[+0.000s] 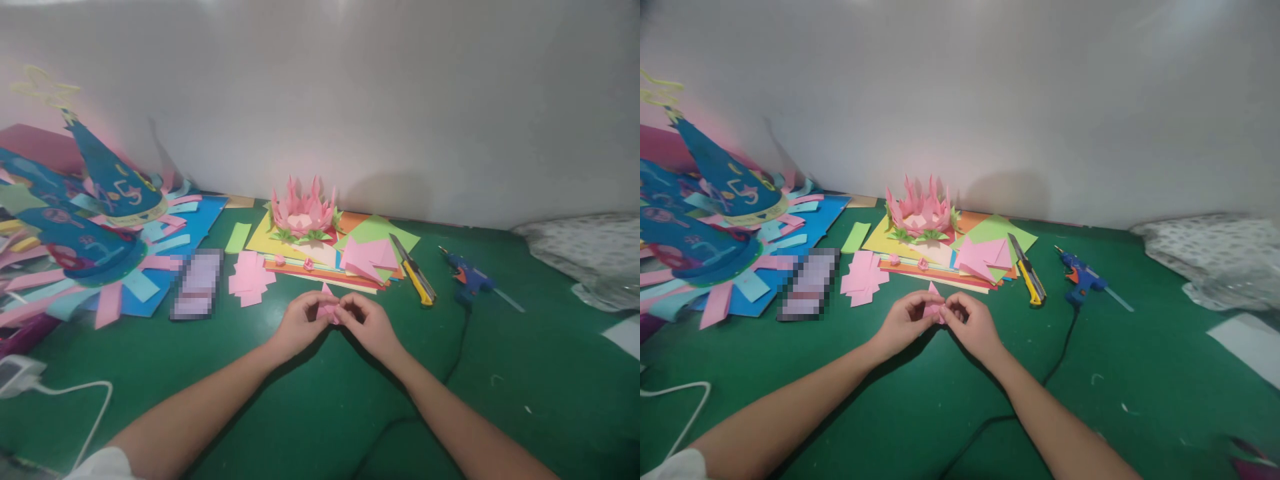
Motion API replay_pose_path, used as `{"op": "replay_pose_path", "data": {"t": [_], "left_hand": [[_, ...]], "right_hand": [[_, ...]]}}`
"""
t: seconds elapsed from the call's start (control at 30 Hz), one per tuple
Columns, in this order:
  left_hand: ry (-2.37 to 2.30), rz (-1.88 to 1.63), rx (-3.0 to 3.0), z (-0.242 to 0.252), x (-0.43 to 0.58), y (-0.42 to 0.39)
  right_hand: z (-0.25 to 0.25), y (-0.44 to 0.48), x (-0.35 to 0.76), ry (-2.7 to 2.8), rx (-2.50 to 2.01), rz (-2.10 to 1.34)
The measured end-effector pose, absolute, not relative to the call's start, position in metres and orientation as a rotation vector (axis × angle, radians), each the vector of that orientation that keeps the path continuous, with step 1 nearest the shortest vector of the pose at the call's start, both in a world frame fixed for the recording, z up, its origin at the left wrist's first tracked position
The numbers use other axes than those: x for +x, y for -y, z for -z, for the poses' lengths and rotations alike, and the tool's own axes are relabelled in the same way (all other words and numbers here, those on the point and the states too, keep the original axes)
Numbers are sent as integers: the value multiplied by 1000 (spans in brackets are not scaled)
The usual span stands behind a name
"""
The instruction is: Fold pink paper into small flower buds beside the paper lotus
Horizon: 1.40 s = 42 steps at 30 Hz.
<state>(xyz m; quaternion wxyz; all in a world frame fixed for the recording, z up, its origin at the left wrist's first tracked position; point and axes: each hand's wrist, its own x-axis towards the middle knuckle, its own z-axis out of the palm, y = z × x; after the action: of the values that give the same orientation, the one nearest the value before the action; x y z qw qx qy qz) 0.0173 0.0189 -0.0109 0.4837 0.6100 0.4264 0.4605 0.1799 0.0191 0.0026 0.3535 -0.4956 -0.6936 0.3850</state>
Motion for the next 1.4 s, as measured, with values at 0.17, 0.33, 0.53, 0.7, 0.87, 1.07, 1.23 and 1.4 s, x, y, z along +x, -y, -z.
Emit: {"op": "replay_pose_path", "data": {"t": [0.17, 0.33, 0.53, 0.7, 0.87, 1.07, 1.23, 1.4], "left_hand": [[-1036, -1119, 1457, 8, 18, -19], [-1019, -1092, 1357, 9, 18, -19], [-868, -1008, 1118, 1, 17, -20], [-865, -996, 1058, -5, 17, -20], [-844, -1015, 981, -4, 18, -20], [-886, -1074, 897, -4, 18, -20], [-900, -1118, 887, -6, 19, -18], [-917, -1151, 899, -6, 19, -18]], "right_hand": [[-3, -19, 180, 1768, -1274, -1027], [-4, -20, 180, 1704, -1227, -1124], [-3, -20, 180, 1682, -1195, -1151], [-4, -20, 181, 1690, -1186, -1160], [-3, -20, 180, 1631, -1178, -1221], [0, -20, 179, 1684, -1157, -1213], [-4, -18, 180, 1785, -1212, -1110], [-7, -17, 179, 1882, -1216, -1017]]}}
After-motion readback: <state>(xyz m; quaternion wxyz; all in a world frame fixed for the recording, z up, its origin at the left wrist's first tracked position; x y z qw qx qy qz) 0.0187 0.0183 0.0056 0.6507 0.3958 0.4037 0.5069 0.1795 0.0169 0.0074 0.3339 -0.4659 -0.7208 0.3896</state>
